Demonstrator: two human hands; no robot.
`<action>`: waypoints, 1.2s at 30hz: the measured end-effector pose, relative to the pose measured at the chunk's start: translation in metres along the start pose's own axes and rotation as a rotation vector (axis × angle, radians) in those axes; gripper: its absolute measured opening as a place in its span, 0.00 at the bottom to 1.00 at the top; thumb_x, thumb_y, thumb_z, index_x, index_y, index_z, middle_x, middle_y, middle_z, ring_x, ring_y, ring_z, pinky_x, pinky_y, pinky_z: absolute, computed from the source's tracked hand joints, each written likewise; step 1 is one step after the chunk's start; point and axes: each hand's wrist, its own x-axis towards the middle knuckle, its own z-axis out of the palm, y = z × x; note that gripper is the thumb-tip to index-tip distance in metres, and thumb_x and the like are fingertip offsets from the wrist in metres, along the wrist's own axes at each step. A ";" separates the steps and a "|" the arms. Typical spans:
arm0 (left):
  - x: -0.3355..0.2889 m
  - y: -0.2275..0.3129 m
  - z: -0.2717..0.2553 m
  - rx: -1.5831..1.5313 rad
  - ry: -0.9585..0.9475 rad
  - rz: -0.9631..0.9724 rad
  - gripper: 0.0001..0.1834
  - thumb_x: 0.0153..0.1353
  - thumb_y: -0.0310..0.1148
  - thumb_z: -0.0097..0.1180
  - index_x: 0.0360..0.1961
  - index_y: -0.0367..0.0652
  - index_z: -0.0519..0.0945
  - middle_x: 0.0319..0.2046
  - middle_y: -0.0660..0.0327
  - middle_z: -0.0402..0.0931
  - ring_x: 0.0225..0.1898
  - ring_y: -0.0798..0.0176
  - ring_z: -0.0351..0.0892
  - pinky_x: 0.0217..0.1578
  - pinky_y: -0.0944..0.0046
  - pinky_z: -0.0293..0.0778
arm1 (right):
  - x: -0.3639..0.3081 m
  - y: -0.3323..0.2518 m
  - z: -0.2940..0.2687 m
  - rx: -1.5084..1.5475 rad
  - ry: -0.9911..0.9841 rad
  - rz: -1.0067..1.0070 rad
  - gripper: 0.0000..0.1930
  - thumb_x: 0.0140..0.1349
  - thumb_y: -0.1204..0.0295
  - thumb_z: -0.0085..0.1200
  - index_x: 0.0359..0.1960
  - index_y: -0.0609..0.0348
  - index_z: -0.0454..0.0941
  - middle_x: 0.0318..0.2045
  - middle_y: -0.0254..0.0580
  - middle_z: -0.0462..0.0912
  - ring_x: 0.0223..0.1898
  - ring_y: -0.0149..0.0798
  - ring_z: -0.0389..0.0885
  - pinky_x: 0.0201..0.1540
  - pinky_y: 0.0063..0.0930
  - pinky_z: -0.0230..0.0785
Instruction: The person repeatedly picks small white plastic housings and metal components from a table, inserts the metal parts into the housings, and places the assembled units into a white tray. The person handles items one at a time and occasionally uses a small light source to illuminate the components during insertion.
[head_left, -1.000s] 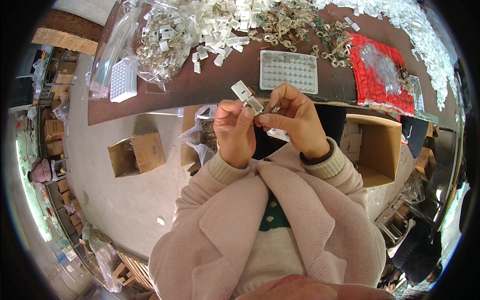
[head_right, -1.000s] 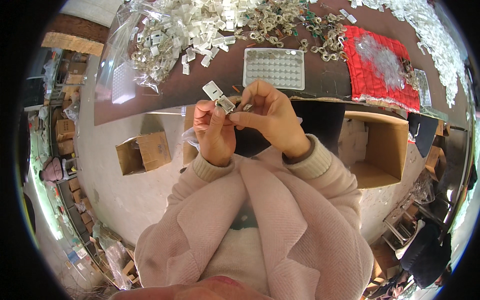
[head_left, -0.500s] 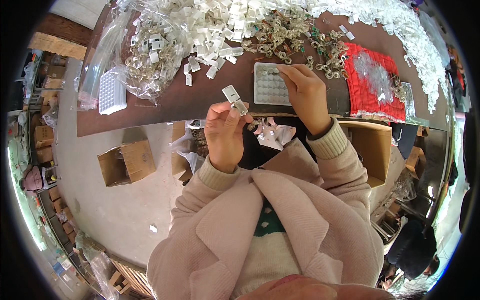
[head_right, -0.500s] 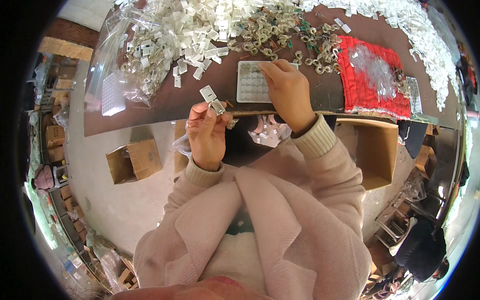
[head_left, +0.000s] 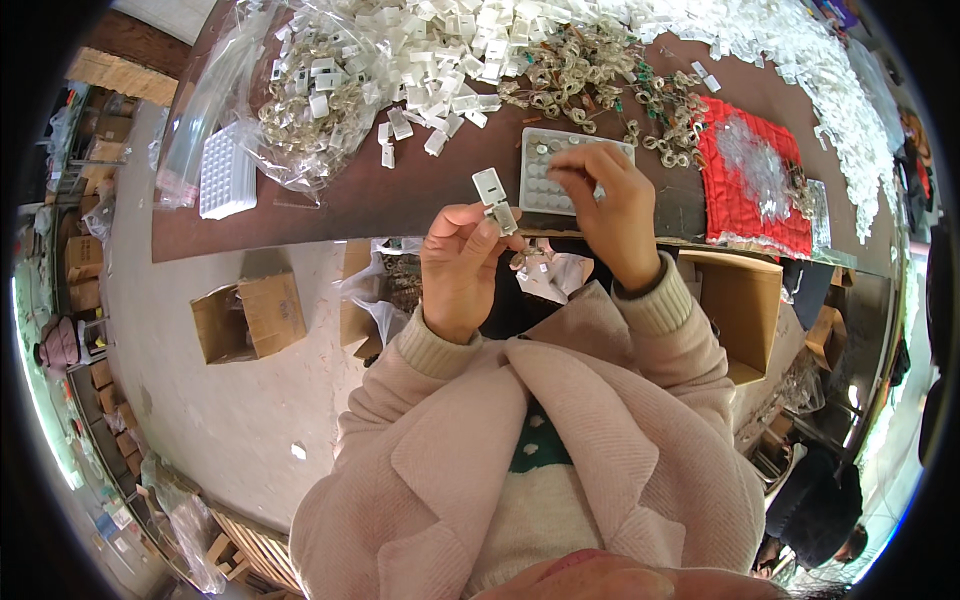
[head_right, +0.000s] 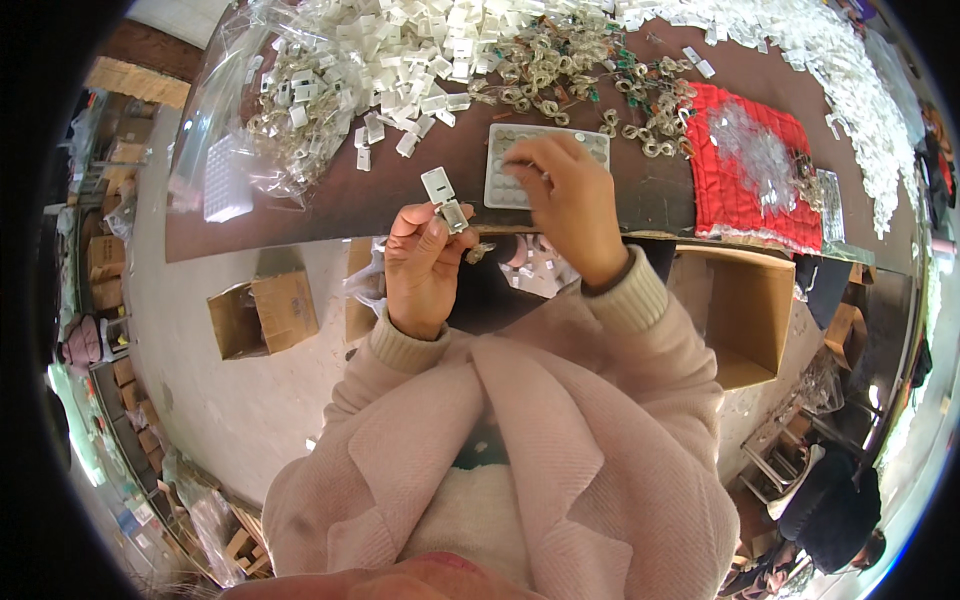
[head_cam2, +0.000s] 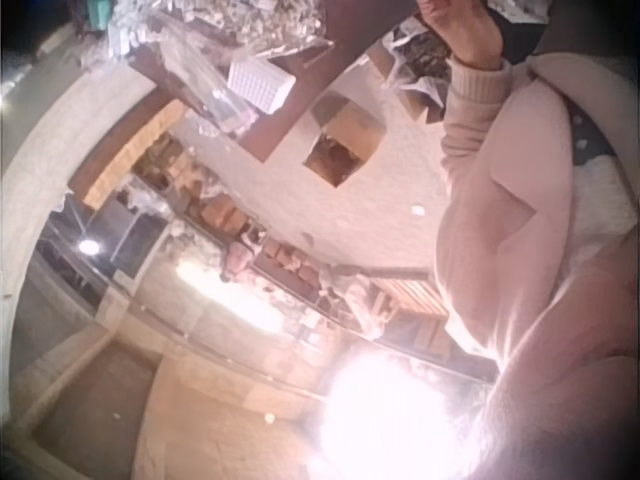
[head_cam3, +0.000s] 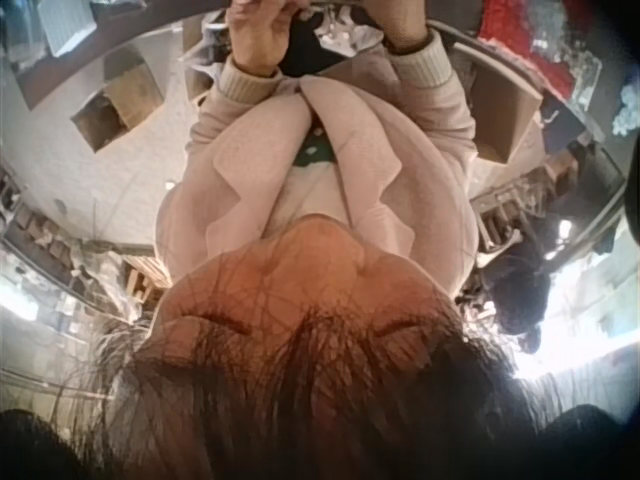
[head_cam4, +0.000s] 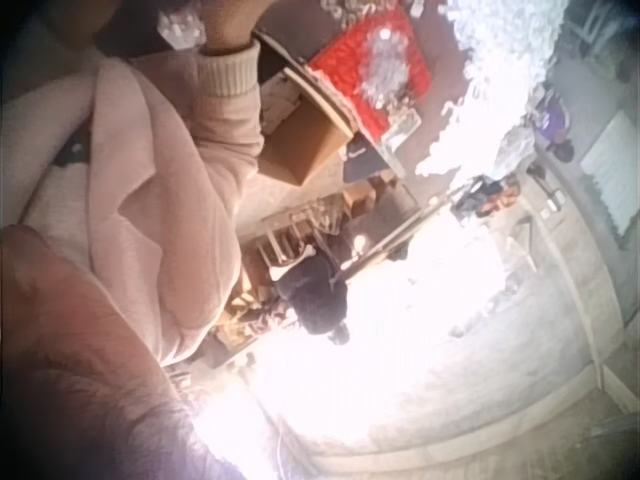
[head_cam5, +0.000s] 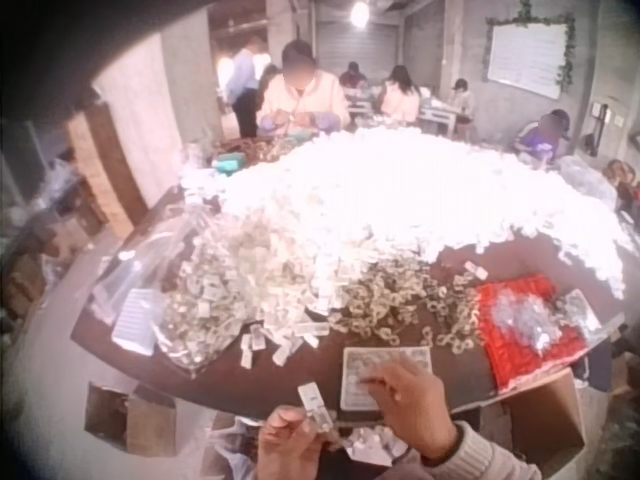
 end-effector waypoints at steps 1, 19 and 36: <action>-0.001 0.000 0.002 -0.012 0.017 -0.005 0.08 0.69 0.22 0.55 0.48 0.42 0.77 0.43 0.54 0.83 0.42 0.60 0.84 0.45 0.59 0.81 | -0.007 -0.011 -0.003 0.148 -0.010 -0.013 0.09 0.55 0.82 0.64 0.38 0.57 0.85 0.35 0.41 0.83 0.32 0.39 0.83 0.35 0.30 0.75; -0.013 -0.004 0.007 0.036 -0.088 -0.036 0.06 0.70 0.25 0.54 0.47 0.42 0.78 0.42 0.57 0.84 0.39 0.61 0.84 0.41 0.60 0.81 | -0.034 -0.036 -0.001 0.126 0.086 -0.328 0.17 0.48 0.84 0.60 0.42 0.58 0.85 0.35 0.40 0.86 0.34 0.42 0.84 0.37 0.32 0.78; 0.001 -0.001 -0.003 0.040 0.024 -0.046 0.05 0.70 0.26 0.55 0.45 0.44 0.78 0.43 0.51 0.83 0.35 0.63 0.81 0.39 0.62 0.77 | 0.003 0.030 0.031 -0.300 0.101 -0.015 0.08 0.60 0.74 0.60 0.41 0.55 0.84 0.30 0.41 0.81 0.34 0.48 0.81 0.37 0.41 0.74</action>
